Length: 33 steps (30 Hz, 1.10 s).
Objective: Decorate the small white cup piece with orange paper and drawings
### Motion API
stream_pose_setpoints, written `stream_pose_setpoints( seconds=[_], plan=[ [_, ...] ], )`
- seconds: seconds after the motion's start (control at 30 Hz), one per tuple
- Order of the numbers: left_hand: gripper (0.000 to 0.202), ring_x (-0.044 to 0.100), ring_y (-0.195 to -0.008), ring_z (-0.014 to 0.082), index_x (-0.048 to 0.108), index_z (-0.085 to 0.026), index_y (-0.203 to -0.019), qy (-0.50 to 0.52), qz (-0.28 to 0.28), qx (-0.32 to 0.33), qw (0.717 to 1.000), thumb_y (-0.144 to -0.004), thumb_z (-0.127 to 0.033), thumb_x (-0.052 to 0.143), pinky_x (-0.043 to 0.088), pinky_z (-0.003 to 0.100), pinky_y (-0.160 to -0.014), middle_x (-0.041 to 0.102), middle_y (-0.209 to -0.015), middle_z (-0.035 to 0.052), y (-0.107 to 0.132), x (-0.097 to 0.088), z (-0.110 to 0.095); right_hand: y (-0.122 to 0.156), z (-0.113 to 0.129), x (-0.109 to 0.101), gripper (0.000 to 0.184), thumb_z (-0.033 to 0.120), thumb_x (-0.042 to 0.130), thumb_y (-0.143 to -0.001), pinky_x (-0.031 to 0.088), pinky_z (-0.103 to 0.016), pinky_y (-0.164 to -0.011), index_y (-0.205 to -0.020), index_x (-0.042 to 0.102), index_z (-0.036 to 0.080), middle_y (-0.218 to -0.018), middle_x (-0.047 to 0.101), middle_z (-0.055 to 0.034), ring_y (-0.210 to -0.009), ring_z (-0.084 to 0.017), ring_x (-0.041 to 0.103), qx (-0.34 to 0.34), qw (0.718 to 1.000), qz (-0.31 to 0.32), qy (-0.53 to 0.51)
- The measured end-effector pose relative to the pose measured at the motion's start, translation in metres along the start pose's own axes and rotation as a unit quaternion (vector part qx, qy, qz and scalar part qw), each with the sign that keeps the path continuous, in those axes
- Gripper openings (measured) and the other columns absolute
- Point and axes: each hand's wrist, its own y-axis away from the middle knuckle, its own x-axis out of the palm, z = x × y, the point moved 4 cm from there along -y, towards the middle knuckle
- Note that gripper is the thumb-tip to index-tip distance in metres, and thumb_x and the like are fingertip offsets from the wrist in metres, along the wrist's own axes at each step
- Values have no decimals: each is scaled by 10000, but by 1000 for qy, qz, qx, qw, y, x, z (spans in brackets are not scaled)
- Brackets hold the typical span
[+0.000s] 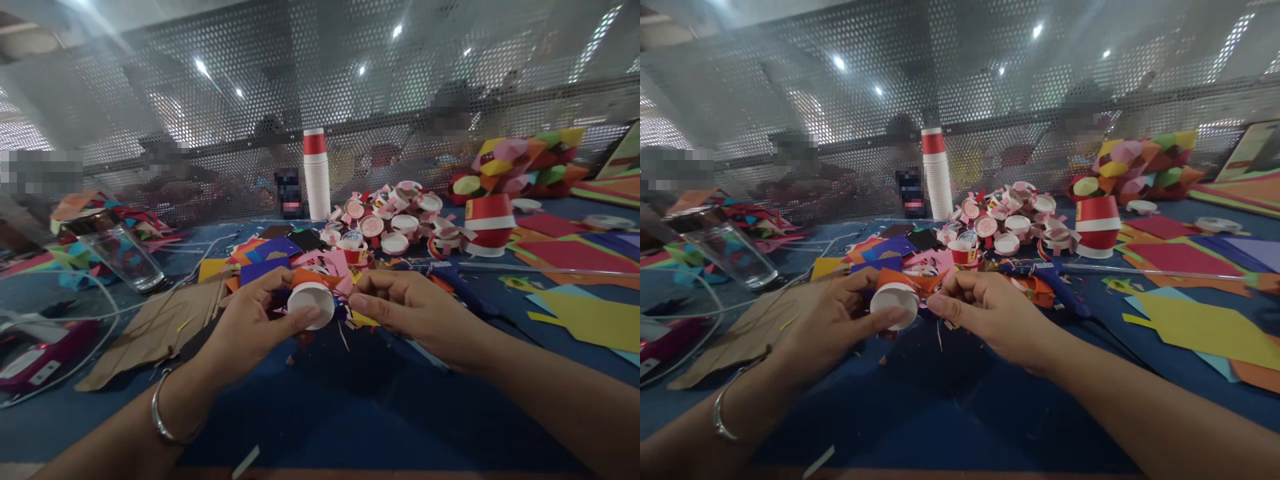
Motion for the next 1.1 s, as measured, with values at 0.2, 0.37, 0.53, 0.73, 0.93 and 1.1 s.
stream_pose_setpoints(
  seconds=[0.2, 0.37, 0.53, 0.73, 0.93, 1.1],
  plan=[
    [337, 680, -731, 101, 692, -201, -1037, -17, 3, 17, 1000, -794, -329, 886, 567, 181, -640, 731, -899, -14, 1, 1, -2, 0, 0, 2, 415, 595, 741, -877, 166, -273, -469, -823, 641, 196, -653, 435, 66, -520, -75, 268, 2, 1000, 17, -22],
    [354, 700, -807, 119, 664, -211, -1021, -7, 2, 34, 999, -772, -299, 901, 574, 217, -733, 734, -940, -17, 0, 4, 1, 1, -1, 1, 384, 580, 741, -886, 187, -280, -487, -853, 677, 203, -663, 465, 59, -535, -85, 292, -3, 1000, 15, -21],
    [379, 699, -739, 103, 621, -207, -982, 32, 10, -3, 999, -752, -275, 914, 560, 195, -675, 741, -865, -29, 1, 11, 4, 4, 0, 1, 394, 587, 725, -898, 188, -273, -480, -843, 675, 199, -664, 463, 54, -544, -86, 307, -12, 1000, 16, -5],
    [344, 699, -704, 91, 598, -187, -894, 99, 38, -29, 994, -747, -219, 907, 558, 183, -672, 746, -799, -36, 1, 18, 3, 3, -1, 3, 393, 575, 735, -895, 175, -257, -462, -833, 657, 195, -690, 464, 48, -550, -81, 303, 0, 999, 24, -22],
    [345, 705, -698, 106, 616, -181, -894, 92, 31, -39, 994, -732, -230, 916, 546, 197, -655, 758, -813, -16, 3, 17, 6, 4, -4, 4, 424, 612, 701, -909, 175, -252, -467, -825, 627, 203, -660, 445, 59, -542, -83, 282, 17, 999, 30, -29],
    [358, 698, -689, 90, 631, -175, -941, 95, 37, -44, 994, -736, -234, 919, 535, 179, -636, 755, -811, -23, 3, 16, 9, 4, -5, 3, 416, 606, 702, -911, 177, -257, -468, -824, 625, 206, -659, 435, 63, -536, -81, 273, 18, 999, 30, -29]
  ],
)
